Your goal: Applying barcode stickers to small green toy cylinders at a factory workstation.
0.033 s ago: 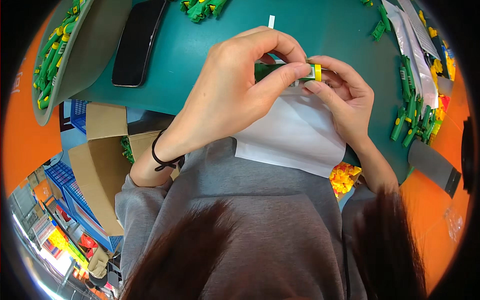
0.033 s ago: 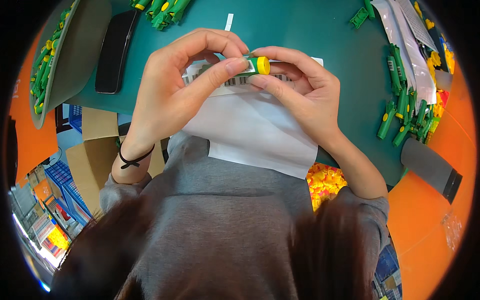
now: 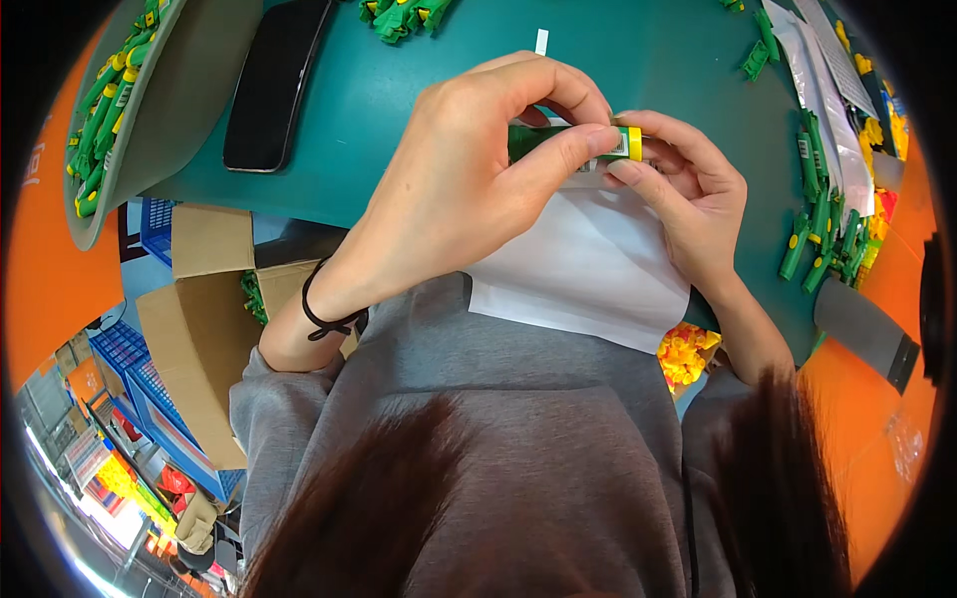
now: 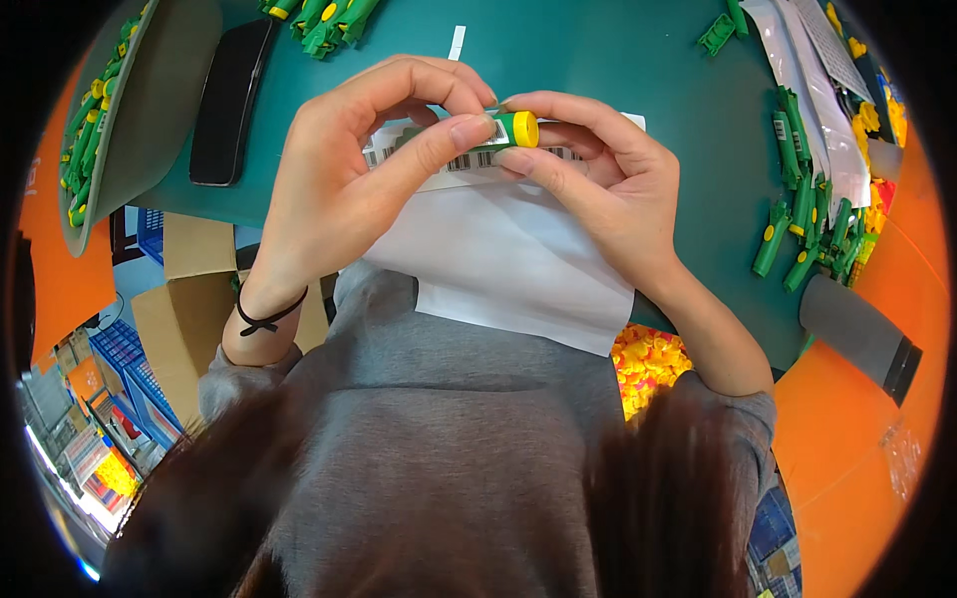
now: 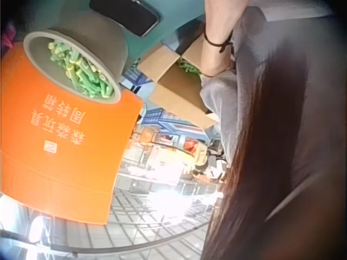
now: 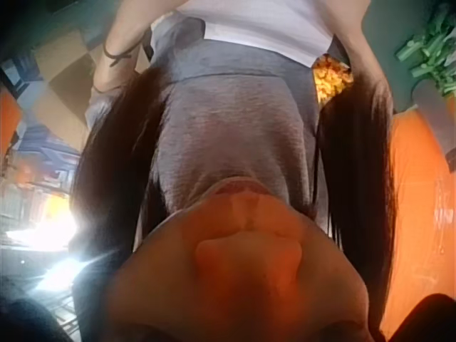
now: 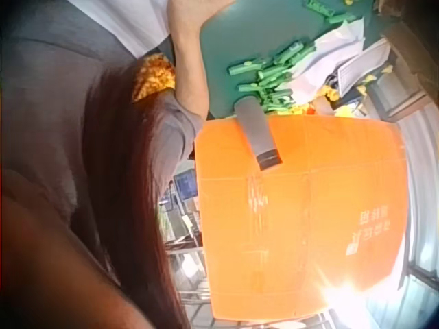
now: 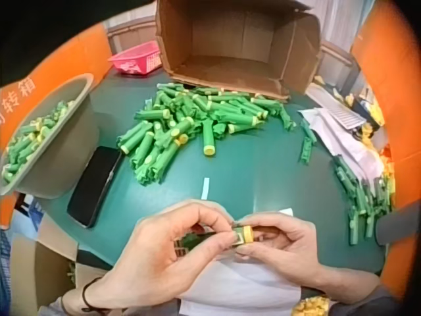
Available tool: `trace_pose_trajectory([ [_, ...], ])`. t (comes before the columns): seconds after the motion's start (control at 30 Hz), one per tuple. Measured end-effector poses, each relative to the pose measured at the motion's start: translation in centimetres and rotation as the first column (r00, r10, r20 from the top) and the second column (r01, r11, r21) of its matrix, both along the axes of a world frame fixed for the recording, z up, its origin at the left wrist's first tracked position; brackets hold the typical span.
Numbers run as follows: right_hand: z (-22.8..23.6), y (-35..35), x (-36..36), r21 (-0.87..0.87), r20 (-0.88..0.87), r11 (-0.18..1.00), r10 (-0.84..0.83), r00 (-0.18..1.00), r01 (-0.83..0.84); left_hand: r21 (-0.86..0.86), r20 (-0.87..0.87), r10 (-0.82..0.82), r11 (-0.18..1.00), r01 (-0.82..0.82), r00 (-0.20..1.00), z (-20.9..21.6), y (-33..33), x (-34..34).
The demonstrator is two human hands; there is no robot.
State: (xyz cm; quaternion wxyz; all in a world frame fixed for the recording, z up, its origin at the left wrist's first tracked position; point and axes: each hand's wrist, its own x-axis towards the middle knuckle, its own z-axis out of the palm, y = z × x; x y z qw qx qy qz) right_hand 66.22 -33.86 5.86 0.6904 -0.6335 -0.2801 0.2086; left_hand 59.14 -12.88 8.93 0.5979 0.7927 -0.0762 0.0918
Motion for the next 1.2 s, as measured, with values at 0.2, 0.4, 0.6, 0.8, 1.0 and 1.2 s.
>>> trace_pose_trajectory([
  [0.2,0.1,0.0,-0.2,-0.027,0.017,0.999,-0.036,0.999,0.036,0.041,0.002,-0.014,0.999,0.014,1.000,0.3,0.1,-0.2],
  [0.4,-0.4,-0.1,-0.3,0.014,0.022,0.999,-0.031,0.999,0.031,0.035,-0.013,0.013,0.999,-0.012,1.000,0.3,0.0,-0.4],
  [0.6,-0.2,-0.1,-0.4,0.037,-0.014,0.999,-0.035,0.999,0.036,0.073,-0.030,0.034,0.997,-0.032,0.999,0.1,-0.2,-0.4],
  [0.8,-0.4,-0.3,-0.1,0.048,-0.003,0.998,-0.038,0.999,0.038,0.052,-0.066,0.033,0.998,-0.029,0.997,0.1,-0.5,0.0],
  [1.0,0.3,-0.5,0.1,0.003,0.078,1.000,-0.031,0.997,0.031,0.079,-0.021,0.163,0.984,-0.161,0.986,0.1,-1.1,-0.2],
  [1.2,0.3,0.4,0.3,0.055,0.216,0.998,0.026,0.976,-0.038,-0.011,-0.151,0.064,0.998,-0.066,0.986,0.9,-0.3,-0.2],
])
